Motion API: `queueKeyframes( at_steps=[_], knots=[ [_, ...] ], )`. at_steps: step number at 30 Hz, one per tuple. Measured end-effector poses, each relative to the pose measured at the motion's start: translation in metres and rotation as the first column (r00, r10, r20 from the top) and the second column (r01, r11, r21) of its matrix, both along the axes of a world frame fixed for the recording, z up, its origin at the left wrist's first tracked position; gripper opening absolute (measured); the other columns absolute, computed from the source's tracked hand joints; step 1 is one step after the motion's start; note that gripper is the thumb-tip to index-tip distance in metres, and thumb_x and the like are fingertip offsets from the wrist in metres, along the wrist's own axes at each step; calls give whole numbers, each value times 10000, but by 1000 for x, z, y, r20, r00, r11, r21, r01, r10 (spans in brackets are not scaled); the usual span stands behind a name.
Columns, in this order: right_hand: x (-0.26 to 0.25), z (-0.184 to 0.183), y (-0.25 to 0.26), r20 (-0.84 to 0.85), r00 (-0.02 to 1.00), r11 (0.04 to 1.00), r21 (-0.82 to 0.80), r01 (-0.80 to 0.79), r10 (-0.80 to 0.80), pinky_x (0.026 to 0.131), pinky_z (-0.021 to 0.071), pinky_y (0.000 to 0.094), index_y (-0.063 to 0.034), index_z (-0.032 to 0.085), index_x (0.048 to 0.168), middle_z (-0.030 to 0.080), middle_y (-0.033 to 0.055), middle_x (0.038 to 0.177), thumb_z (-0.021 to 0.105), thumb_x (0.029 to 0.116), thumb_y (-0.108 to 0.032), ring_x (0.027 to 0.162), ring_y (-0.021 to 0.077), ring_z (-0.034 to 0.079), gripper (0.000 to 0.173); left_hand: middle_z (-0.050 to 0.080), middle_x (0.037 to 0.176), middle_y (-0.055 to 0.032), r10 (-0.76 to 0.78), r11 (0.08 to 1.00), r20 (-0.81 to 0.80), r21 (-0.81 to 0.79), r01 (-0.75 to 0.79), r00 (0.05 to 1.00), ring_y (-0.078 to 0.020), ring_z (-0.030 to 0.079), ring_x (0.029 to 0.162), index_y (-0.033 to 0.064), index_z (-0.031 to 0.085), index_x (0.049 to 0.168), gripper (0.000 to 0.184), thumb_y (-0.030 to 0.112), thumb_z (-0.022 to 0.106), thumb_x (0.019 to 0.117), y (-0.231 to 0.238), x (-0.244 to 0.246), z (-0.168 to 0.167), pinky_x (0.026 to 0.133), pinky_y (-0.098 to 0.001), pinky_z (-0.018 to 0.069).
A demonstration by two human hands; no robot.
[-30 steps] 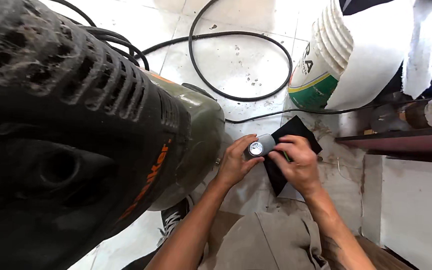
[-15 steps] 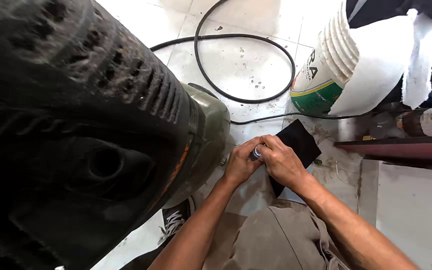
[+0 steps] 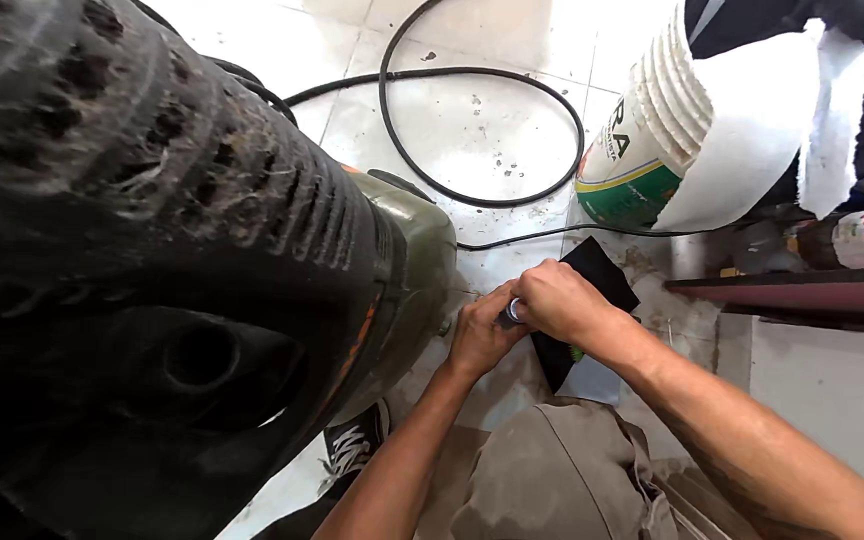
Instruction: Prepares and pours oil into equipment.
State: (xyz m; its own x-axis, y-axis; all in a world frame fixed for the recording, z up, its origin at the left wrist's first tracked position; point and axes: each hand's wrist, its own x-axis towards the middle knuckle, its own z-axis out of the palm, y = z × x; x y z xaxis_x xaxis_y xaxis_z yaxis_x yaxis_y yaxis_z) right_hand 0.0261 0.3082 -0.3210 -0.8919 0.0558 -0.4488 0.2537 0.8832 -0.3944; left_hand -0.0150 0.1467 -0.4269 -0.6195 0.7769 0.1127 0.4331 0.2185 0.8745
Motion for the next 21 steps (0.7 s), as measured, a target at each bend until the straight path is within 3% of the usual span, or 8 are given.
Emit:
queueKeyframes(
  at_steps=[5, 11, 14, 18, 21],
  knots=[
    [-4, 6, -5, 40, 998, 998, 39, -53, 51, 594, 529, 496, -67, 657, 769, 635, 111, 716, 639, 933, -153, 712, 308, 672, 186, 740, 1220, -51, 14, 1000, -12, -12, -14, 1000, -114, 715, 1080, 76, 753, 1150, 389, 233, 852, 809, 1, 2, 5, 953, -365, 591],
    [8, -7, -20, -135, 989, 987, 154, -40, 61, 591, 560, 480, -9, 682, 863, 654, 150, 764, 603, 970, -98, 720, 329, 692, 160, 738, 1231, -65, 39, 999, -60, -21, -40, 997, -147, 726, 1076, 59, 758, 1137, 342, 183, 786, 820, 3, 0, 4, 933, -383, 601],
    [13, -13, -22, -224, 970, 983, 177, -54, 94, 559, 543, 461, -8, 671, 821, 637, 145, 737, 609, 951, -76, 692, 317, 683, 159, 739, 1227, -76, 38, 998, -66, -38, -41, 997, -158, 726, 1085, 47, 753, 1157, 341, 174, 762, 841, 2, 0, 6, 943, -391, 595],
    [20, -18, -20, -329, 943, 991, 130, -15, 57, 545, 542, 449, -15, 671, 782, 634, 138, 718, 641, 929, -80, 655, 305, 675, 164, 721, 1274, -83, 26, 999, -54, -23, -27, 998, -167, 709, 1143, 41, 751, 1164, 339, 188, 749, 859, 1, 2, 4, 986, -407, 581],
    [21, -11, 0, -234, 972, 999, -51, 9, -21, 665, 571, 485, -39, 712, 890, 677, 121, 772, 621, 972, -104, 740, 295, 696, 139, 695, 1324, -63, -5, 1000, -9, -11, 5, 1000, -138, 688, 1172, 70, 701, 1290, 509, 256, 835, 836, 1, -1, 0, 1013, -380, 572]
  ],
)
